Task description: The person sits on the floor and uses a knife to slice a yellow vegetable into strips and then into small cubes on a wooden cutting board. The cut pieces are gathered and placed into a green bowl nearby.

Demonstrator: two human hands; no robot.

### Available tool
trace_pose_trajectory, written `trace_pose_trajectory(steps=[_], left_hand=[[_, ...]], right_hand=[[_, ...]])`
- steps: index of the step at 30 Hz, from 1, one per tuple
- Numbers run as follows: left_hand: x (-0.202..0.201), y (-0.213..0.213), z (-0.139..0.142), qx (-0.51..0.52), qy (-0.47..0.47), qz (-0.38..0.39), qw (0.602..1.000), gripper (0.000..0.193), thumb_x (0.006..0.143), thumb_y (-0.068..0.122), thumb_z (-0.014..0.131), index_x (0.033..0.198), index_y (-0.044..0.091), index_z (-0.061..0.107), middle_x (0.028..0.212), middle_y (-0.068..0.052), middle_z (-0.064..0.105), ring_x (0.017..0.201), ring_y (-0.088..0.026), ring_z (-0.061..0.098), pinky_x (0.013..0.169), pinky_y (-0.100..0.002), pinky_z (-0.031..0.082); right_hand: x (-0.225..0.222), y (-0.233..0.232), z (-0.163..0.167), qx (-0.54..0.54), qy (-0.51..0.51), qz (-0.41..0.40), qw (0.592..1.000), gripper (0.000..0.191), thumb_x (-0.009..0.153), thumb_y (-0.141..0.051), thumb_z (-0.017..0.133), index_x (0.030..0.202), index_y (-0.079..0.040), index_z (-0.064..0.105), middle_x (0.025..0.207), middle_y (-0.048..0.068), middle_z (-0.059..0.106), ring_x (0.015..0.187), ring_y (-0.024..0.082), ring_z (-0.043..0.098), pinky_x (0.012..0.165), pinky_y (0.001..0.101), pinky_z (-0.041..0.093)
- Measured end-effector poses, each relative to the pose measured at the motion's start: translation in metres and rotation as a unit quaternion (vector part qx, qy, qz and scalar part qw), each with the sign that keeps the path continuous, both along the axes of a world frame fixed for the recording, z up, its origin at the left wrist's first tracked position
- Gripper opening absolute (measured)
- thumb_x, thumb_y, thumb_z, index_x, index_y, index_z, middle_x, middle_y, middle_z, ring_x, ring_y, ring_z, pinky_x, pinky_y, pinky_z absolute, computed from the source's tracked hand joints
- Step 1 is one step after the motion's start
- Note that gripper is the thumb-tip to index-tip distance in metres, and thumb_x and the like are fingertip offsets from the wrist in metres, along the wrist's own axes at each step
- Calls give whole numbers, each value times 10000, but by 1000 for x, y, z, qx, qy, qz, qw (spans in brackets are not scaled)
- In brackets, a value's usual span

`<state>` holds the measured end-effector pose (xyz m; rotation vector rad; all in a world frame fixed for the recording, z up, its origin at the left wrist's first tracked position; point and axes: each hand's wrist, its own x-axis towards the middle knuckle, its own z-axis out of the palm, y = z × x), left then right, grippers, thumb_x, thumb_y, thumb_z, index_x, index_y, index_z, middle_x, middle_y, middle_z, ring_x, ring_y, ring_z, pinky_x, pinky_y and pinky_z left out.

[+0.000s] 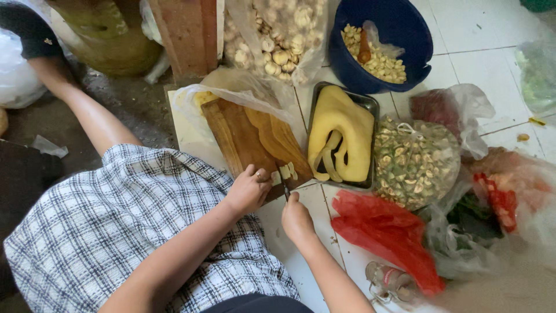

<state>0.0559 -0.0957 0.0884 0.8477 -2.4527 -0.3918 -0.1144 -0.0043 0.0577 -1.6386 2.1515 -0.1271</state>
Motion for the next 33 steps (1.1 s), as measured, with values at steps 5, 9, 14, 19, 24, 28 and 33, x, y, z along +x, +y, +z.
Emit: trace_pose_trajectory(steps=[5, 9, 14, 19, 24, 28, 33], left_hand=[[2, 2, -1, -17, -4, 12, 1000, 453, 773, 141, 650, 1208, 64, 746, 1030, -43, 623, 909, -299, 523, 792, -382, 495], [1, 1, -1, -5, -28, 10, 1000, 426, 748, 149, 651, 1162, 110, 745, 1069, -43, 617, 967, -304, 526, 831, -392, 504], [0, 1, 1, -22, -21, 12, 999, 492, 743, 148, 650, 1222, 80, 742, 1094, -24, 623, 978, -287, 530, 824, -379, 503], [-2, -1, -3, 24, -65, 3, 998, 254, 778, 143, 665, 1007, 134, 776, 1073, -46, 650, 1028, -306, 543, 926, -380, 479], [4, -3, -1, -1, 49, -15, 999, 153, 854, 175, 684, 981, 117, 747, 1171, -39, 683, 1099, -231, 610, 966, -426, 450], [10, 3, 5, 68, 18, 27, 997, 221, 849, 204, 696, 1041, 124, 771, 1143, -92, 644, 1044, -327, 557, 847, -427, 478], [11, 10, 5, 59, -8, 59, 996, 324, 839, 217, 698, 1155, 181, 762, 1173, -95, 605, 1034, -312, 551, 781, -422, 501]], right_hand=[[4, 19, 3, -13, -11, 1, 1000, 294, 998, -155, 487, 1129, 92, 397, 734, 311, 677, 725, 477, 702, 626, 541, 577], [6, 24, 5, -10, -14, -1, 1000, 303, 1003, -158, 493, 1147, 92, 400, 741, 305, 680, 727, 481, 697, 627, 555, 566], [10, 26, 4, 19, 14, 9, 1000, 351, 995, -148, 499, 1203, 112, 389, 756, 296, 691, 743, 467, 711, 647, 536, 588], [13, 17, -4, 36, 34, -6, 999, 422, 947, -35, 496, 1294, 152, 347, 800, 321, 693, 771, 473, 717, 680, 540, 591], [9, -2, 1, 8, 16, 25, 1000, 438, 905, -44, 510, 1258, 161, 353, 789, 330, 688, 768, 476, 713, 671, 554, 584], [9, 3, 9, 6, 2, 18, 1000, 306, 976, -130, 500, 1169, 90, 411, 775, 319, 688, 763, 485, 702, 672, 560, 573], [10, 11, 5, 38, 14, 0, 999, 323, 987, -133, 463, 1214, 85, 393, 798, 309, 696, 778, 486, 701, 699, 565, 569]])
